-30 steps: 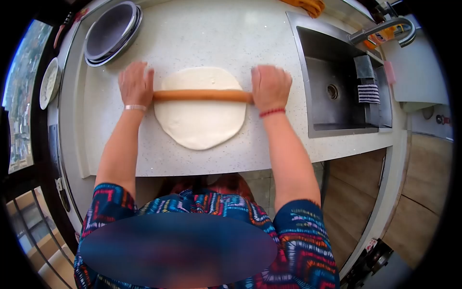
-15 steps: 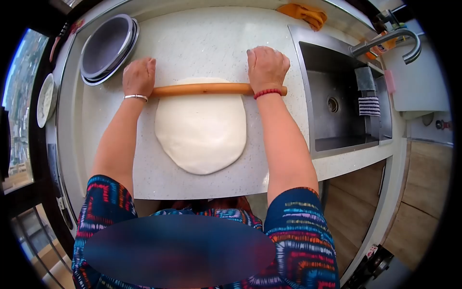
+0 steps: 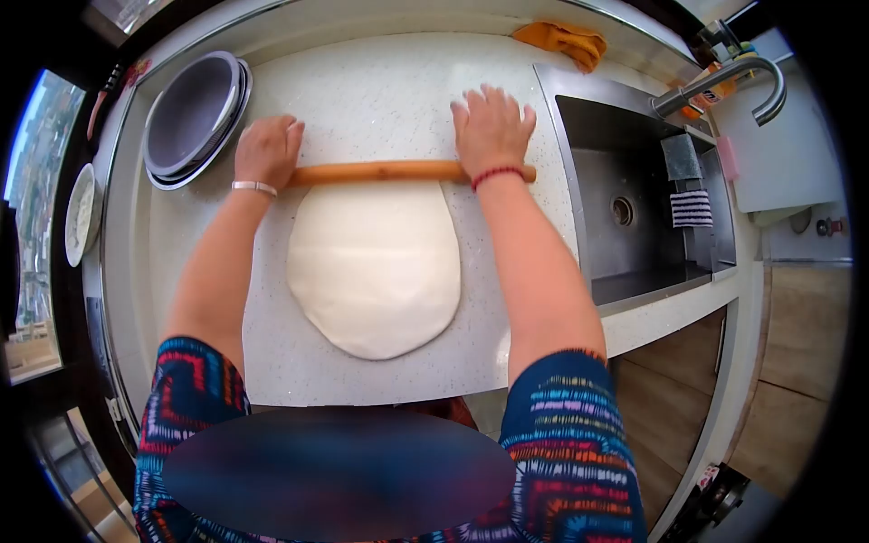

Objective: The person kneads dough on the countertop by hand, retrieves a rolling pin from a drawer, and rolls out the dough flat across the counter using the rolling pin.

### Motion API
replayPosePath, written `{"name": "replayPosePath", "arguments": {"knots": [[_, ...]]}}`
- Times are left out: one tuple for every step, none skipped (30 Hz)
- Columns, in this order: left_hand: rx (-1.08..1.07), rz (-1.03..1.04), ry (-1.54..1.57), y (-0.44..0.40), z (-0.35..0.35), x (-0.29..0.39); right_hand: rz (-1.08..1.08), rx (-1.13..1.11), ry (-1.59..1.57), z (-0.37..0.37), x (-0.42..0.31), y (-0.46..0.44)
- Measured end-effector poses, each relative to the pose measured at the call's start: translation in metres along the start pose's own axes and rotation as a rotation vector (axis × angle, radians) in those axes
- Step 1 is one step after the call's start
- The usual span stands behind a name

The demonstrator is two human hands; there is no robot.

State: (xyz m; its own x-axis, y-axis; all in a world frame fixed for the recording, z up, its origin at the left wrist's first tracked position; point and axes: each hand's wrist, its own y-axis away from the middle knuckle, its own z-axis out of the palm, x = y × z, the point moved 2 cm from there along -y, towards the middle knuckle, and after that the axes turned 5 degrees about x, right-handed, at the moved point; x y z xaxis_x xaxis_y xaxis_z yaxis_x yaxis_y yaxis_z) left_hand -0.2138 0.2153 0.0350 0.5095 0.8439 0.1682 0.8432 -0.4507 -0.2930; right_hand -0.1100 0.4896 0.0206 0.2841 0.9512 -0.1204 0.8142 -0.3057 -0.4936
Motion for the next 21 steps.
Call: {"name": "replayPosePath", "arguments": {"knots": [[-0.150,-0.083,0.008,-0.009,0.002,-0.002,-0.001,0.007,0.000,0.004,0.000,-0.003],[-0.144,-0.083,0.007,-0.006,0.005,-0.003,0.000,-0.006,0.012,0.002,-0.004,-0.006],[-0.076,-0.042,0.001,0.000,0.010,-0.005,0.003,-0.023,0.026,-0.004,-0.008,-0.005],[-0.016,0.000,-0.003,0.010,0.013,-0.004,0.063,-0.194,-0.016,-0.014,-0.005,0.009],[0.015,0.040,-0.088,0.034,0.011,0.002,0.024,-0.209,0.025,-0.026,-0.006,0.039],[0.051,0.082,-0.176,0.067,0.001,0.010,-0.015,-0.219,0.064,-0.034,-0.006,0.076],[-0.049,0.057,-0.126,0.094,-0.012,0.015,-0.130,-0.125,-0.003,-0.044,-0.002,0.114],[0.022,0.108,-0.187,0.132,-0.013,0.015,-0.148,-0.132,-0.019,-0.069,-0.006,0.144],[-0.057,0.110,-0.175,0.160,-0.031,0.023,-0.149,-0.127,-0.023,-0.090,-0.008,0.158],[-0.099,0.116,-0.192,0.175,-0.042,0.027,-0.177,-0.192,-0.104,-0.108,-0.009,0.166],[-0.145,0.129,-0.209,0.182,-0.051,0.027,-0.197,-0.258,-0.185,-0.117,-0.009,0.172],[-0.275,0.087,-0.234,0.168,-0.054,0.024,-0.282,-0.181,-0.217,-0.110,0.003,0.160],[-0.411,0.039,-0.255,0.142,-0.053,0.020,-0.101,-0.451,-0.215,-0.117,0.004,0.129],[-0.478,-0.081,-0.185,0.112,-0.056,0.020,-0.197,0.031,-0.306,-0.098,0.014,0.117],[-0.528,-0.197,-0.119,0.089,-0.057,0.022,-0.169,0.052,-0.246,-0.098,0.015,0.094],[-0.531,-0.193,-0.114,0.088,-0.048,0.028,-0.130,0.100,-0.124,-0.076,0.022,0.081],[-0.422,-0.202,-0.141,0.092,-0.036,0.034,-0.125,0.088,-0.120,-0.066,0.023,0.098],[-0.312,-0.209,-0.170,0.096,-0.031,0.037,-0.079,0.065,-0.006,-0.057,0.019,0.113],[-0.319,-0.209,-0.168,0.101,-0.027,0.036,-0.038,0.045,0.109,-0.051,0.019,0.123],[-0.304,-0.168,-0.233,0.118,-0.028,0.036,-0.015,-0.164,0.077,-0.064,0.020,0.136],[-0.288,-0.127,-0.302,0.137,-0.031,0.036,-0.021,-0.189,0.073,-0.081,0.018,0.149]]}}
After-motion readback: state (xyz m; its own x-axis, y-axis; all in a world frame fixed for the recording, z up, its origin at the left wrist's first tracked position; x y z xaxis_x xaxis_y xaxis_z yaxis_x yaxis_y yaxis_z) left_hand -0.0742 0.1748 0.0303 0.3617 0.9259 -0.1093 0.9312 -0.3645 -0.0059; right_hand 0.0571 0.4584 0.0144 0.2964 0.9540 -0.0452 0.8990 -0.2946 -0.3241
